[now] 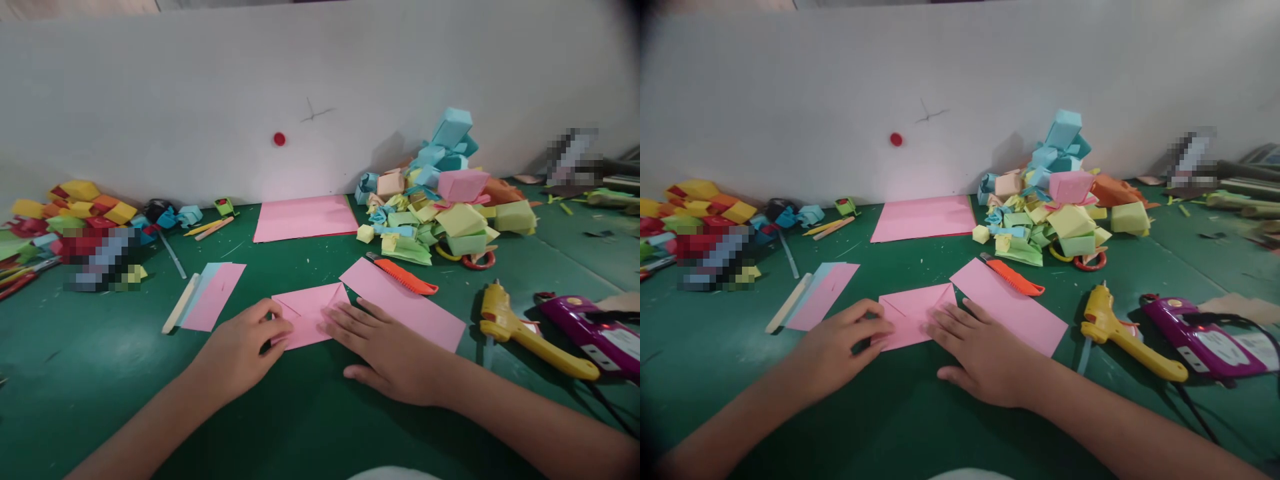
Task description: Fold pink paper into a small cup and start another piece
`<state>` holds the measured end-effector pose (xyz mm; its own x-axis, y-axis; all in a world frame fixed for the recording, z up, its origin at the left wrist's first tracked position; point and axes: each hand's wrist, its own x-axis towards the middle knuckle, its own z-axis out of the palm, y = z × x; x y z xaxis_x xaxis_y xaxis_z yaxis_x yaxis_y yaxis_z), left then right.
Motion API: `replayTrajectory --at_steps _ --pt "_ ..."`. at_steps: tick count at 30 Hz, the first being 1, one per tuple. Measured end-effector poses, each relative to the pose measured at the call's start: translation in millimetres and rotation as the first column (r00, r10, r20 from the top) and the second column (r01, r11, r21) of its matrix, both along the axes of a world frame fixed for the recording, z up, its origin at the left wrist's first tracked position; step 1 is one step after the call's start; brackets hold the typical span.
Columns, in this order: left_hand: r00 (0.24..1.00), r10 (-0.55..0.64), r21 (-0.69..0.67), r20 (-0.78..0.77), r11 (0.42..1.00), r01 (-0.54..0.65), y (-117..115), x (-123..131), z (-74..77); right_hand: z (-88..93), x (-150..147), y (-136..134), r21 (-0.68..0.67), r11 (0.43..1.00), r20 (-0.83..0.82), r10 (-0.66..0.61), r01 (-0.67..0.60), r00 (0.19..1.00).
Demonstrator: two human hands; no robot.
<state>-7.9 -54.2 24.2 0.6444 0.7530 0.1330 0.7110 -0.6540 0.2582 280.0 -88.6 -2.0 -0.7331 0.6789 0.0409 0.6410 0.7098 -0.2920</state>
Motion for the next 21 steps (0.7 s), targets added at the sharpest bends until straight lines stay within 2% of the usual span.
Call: replayTrajectory --at_steps 3,8,13,21 --pt "0.989 -0.083 0.243 -0.121 0.964 0.111 -8 8 -3.1 0.2 -1 -1 0.008 1.000 -0.013 -0.010 0.010 1.000" --pt "0.945 -0.198 0.320 -0.261 0.906 0.278 -16 17 -9.3 0.4 -1 -3 0.006 1.000 -0.003 -0.026 0.026 1.000" --pt "0.924 -0.193 0.361 -0.331 0.878 0.313 -21 16 -12.4 2.1 -2 -4 -0.001 1.000 0.015 -0.029 0.029 0.999" --pt "0.919 -0.061 0.509 -0.390 0.817 0.270 -39 21 -16.5 2.8 -3 -7 -0.016 0.998 0.036 -0.053 0.054 0.998"
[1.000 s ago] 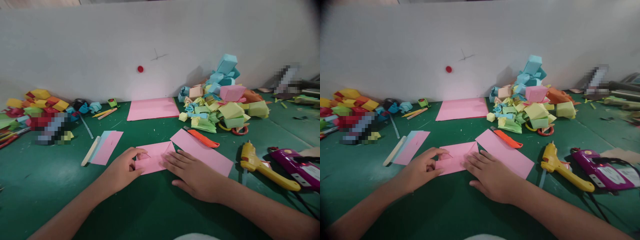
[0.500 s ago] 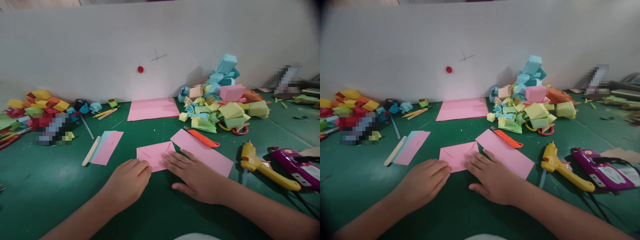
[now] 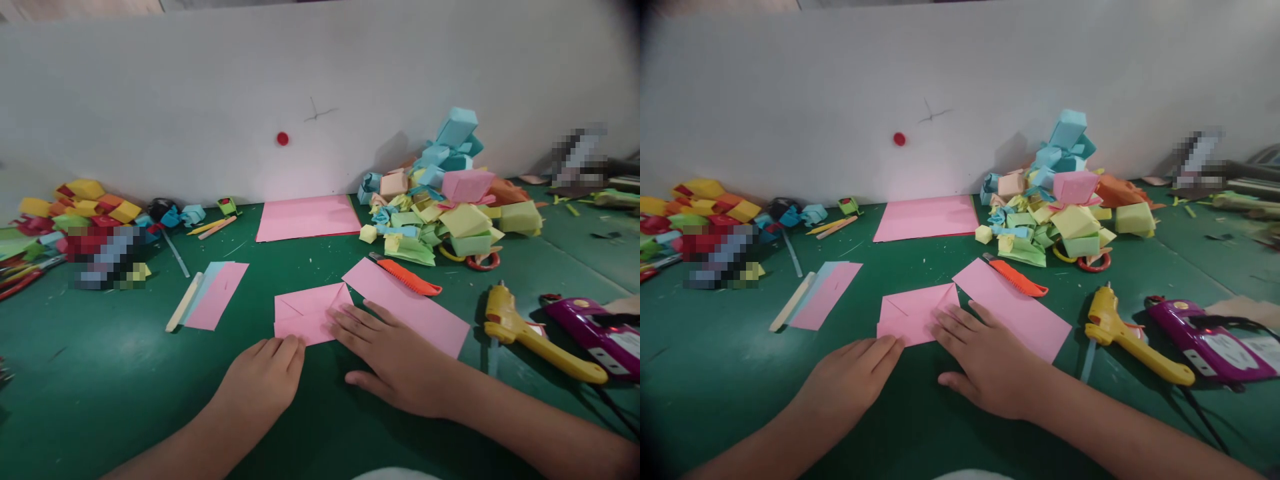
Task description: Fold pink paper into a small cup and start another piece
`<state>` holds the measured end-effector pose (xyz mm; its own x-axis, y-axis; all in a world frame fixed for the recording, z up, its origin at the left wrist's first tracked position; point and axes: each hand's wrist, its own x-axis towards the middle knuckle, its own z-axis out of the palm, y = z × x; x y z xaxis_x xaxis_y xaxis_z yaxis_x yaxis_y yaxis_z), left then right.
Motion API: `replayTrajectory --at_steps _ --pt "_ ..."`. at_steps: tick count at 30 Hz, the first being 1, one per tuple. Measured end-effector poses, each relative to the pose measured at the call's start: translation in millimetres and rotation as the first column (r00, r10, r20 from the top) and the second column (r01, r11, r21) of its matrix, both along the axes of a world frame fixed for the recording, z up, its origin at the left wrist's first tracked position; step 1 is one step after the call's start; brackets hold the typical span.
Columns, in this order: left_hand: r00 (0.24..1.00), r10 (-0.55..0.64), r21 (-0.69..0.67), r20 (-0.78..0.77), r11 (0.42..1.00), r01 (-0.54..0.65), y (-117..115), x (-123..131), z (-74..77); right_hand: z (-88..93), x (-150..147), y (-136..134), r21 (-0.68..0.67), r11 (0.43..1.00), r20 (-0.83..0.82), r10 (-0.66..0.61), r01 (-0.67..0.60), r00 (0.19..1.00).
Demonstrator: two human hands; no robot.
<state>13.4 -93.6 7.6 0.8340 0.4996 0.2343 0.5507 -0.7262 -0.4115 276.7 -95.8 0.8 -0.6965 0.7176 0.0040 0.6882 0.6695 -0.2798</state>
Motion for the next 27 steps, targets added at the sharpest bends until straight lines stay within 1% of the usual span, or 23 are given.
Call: replayTrajectory --at_steps 3,5,7,9,10,12,15,18,22,27 --pt "0.999 0.006 0.040 0.043 0.999 -0.008 -5 -2 -5.2 -1.0 0 0 0.006 1.000 -0.015 -0.011 0.011 1.000" --pt "0.996 0.016 0.036 0.090 0.999 -0.019 -8 -5 -8.4 -1.3 0 0 0.011 1.000 -0.009 -0.012 0.012 1.000" --pt "0.986 0.044 -0.019 0.158 0.999 -0.041 -11 -9 -9.9 -1.5 0 0 0.010 1.000 -0.003 -0.010 0.010 1.000" --pt "0.959 0.119 -0.125 0.258 0.988 -0.089 -11 -14 -9.2 -1.8 0 0 0.005 1.000 -0.001 -0.007 0.007 1.000" --pt "0.933 0.177 -0.196 0.312 0.973 -0.120 -10 -16 -8.2 -2.1 0 0 0.002 1.000 -0.002 -0.006 0.006 1.000" --pt "0.864 0.309 -0.349 0.398 0.922 -0.169 -7 -19 -5.9 -2.5 1 0 -0.003 1.000 -0.008 -0.008 0.008 1.000" --pt "0.769 0.450 -0.524 0.454 0.833 -0.178 -1 -20 -2.9 -2.8 0 -1 -0.001 1.000 -0.022 -0.017 0.017 1.000" --pt "0.709 0.518 -0.607 0.478 0.778 -0.160 5 -18 -1.3 -2.3 0 -1 0.011 1.000 -0.014 -0.019 0.019 1.000" --pt "0.661 0.572 -0.681 0.486 0.721 -0.124 10 -16 -1.6 -1.0 -1 0 0.016 1.000 0.015 -0.016 0.016 1.000" --pt "0.594 0.635 -0.766 0.494 0.641 -0.048 18 -23 -4.2 -0.5 0 1 0.012 1.000 0.022 -0.014 0.014 1.000"
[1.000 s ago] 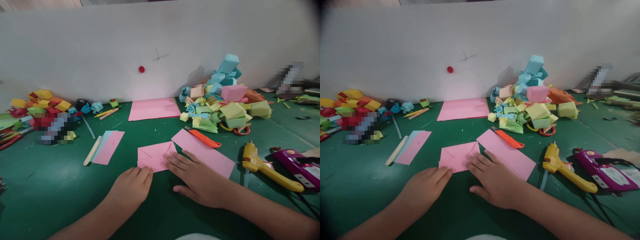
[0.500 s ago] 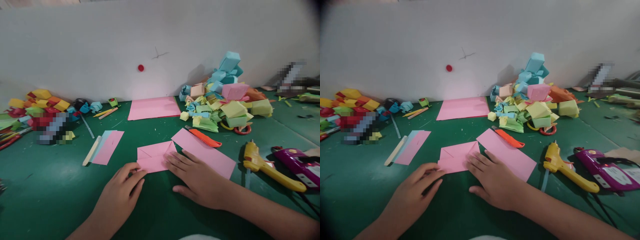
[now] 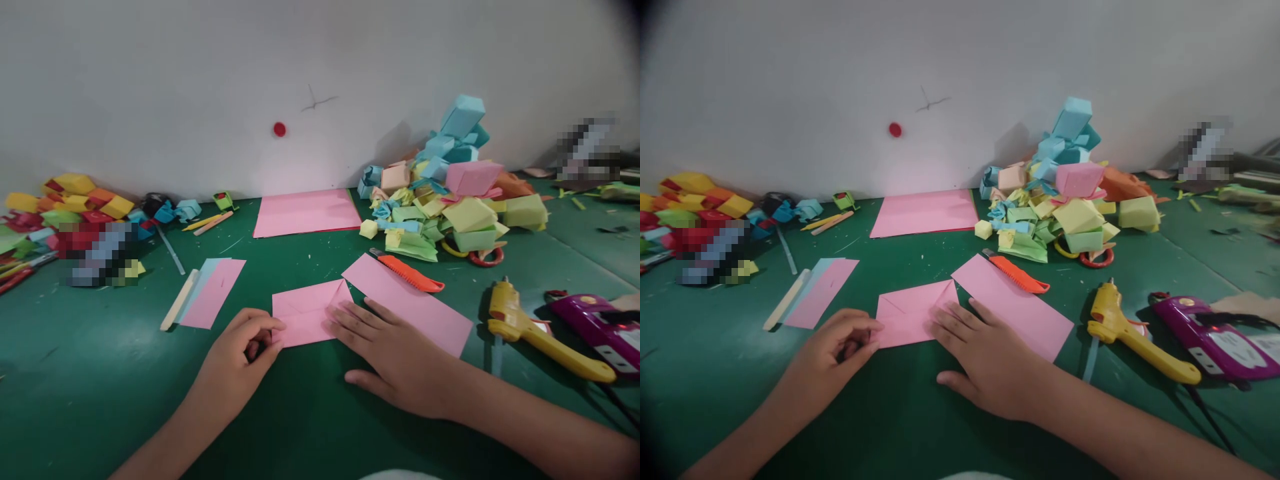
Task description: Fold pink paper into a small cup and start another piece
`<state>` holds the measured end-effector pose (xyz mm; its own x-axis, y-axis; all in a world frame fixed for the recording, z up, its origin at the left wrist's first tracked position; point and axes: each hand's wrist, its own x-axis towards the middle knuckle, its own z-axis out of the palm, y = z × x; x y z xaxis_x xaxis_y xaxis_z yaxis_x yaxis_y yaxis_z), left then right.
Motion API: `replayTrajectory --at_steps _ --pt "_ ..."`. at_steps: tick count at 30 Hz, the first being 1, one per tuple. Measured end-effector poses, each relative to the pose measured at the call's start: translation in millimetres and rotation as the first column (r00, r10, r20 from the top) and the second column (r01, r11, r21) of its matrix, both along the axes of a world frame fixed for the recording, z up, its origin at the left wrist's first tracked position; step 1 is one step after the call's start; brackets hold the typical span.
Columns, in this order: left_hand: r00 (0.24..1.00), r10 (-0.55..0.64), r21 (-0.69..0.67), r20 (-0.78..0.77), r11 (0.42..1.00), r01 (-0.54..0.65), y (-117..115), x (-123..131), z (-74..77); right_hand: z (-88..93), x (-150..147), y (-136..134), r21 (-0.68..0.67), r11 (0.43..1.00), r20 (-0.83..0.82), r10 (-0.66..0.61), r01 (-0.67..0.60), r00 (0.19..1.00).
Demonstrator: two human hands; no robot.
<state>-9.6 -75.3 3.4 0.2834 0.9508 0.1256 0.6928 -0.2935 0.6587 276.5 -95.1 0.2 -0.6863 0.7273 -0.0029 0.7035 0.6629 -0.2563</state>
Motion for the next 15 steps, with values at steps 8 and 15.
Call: replayTrajectory --at_steps 8,15 --pt "0.977 -0.168 -0.004 -0.130 0.986 0.169 2 -2 6.0 -1.6 1 1 -0.011 1.000 0.012 0.001 -0.001 1.000" --pt "0.816 -0.192 0.313 -0.545 0.856 0.411 -22 -5 5.2 0.7 2 2 -0.024 1.000 -0.010 0.010 -0.010 1.000"
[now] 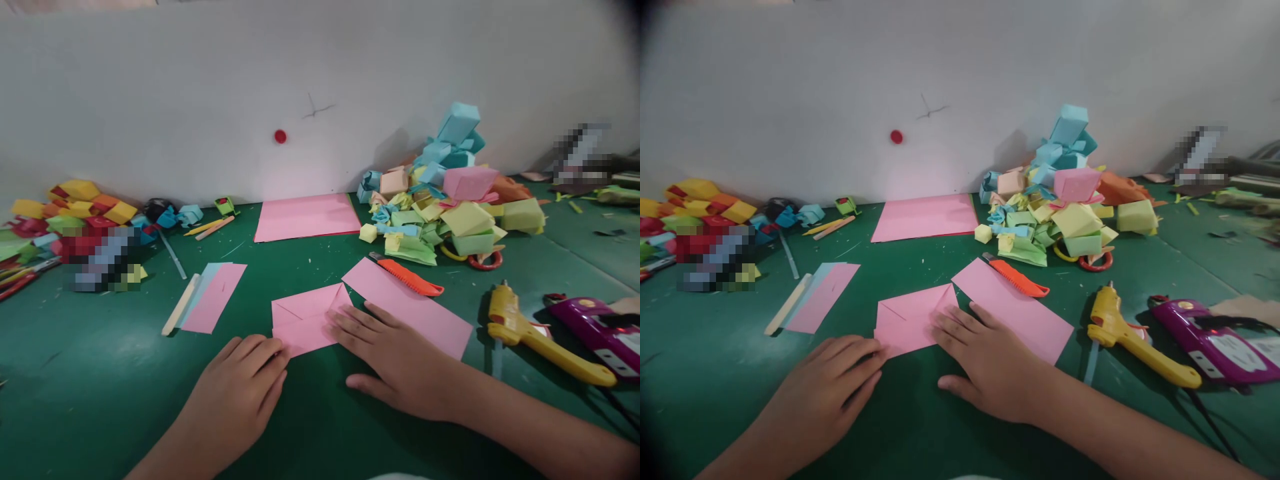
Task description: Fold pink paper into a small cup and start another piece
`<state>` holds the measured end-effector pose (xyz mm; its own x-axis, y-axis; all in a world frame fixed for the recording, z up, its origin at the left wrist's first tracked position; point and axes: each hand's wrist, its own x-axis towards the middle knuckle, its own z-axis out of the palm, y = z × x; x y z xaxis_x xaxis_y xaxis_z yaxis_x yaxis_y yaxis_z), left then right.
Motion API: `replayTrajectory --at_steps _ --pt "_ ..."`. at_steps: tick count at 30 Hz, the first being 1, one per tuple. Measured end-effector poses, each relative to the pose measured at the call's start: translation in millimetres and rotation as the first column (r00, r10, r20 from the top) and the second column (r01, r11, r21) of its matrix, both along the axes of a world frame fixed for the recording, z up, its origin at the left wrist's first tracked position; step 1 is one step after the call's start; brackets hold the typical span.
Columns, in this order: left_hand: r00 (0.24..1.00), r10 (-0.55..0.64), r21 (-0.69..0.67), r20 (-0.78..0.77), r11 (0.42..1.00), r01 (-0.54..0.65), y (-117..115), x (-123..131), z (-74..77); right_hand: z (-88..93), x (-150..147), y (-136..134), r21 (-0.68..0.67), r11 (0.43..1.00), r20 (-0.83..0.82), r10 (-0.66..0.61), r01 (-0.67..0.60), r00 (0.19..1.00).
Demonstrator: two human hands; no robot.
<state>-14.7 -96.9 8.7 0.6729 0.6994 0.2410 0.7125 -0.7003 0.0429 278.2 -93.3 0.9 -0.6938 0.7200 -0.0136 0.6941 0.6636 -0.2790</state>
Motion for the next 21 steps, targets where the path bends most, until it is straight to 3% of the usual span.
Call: replayTrajectory --at_steps 5,14,21 --pt "0.990 0.069 0.069 -0.123 0.996 -0.061 -15 -16 -6.0 2.4 2 2 -0.027 0.999 -0.009 0.034 -0.034 0.999" --pt "0.981 0.034 -0.035 -0.190 0.999 -0.041 -13 -27 -6.7 3.2 2 4 -0.032 0.998 0.059 0.065 -0.063 0.996" --pt "0.987 0.063 -0.130 -0.149 0.988 -0.082 3 -28 10.8 5.9 6 4 -0.012 0.997 -0.001 0.074 -0.074 0.997"
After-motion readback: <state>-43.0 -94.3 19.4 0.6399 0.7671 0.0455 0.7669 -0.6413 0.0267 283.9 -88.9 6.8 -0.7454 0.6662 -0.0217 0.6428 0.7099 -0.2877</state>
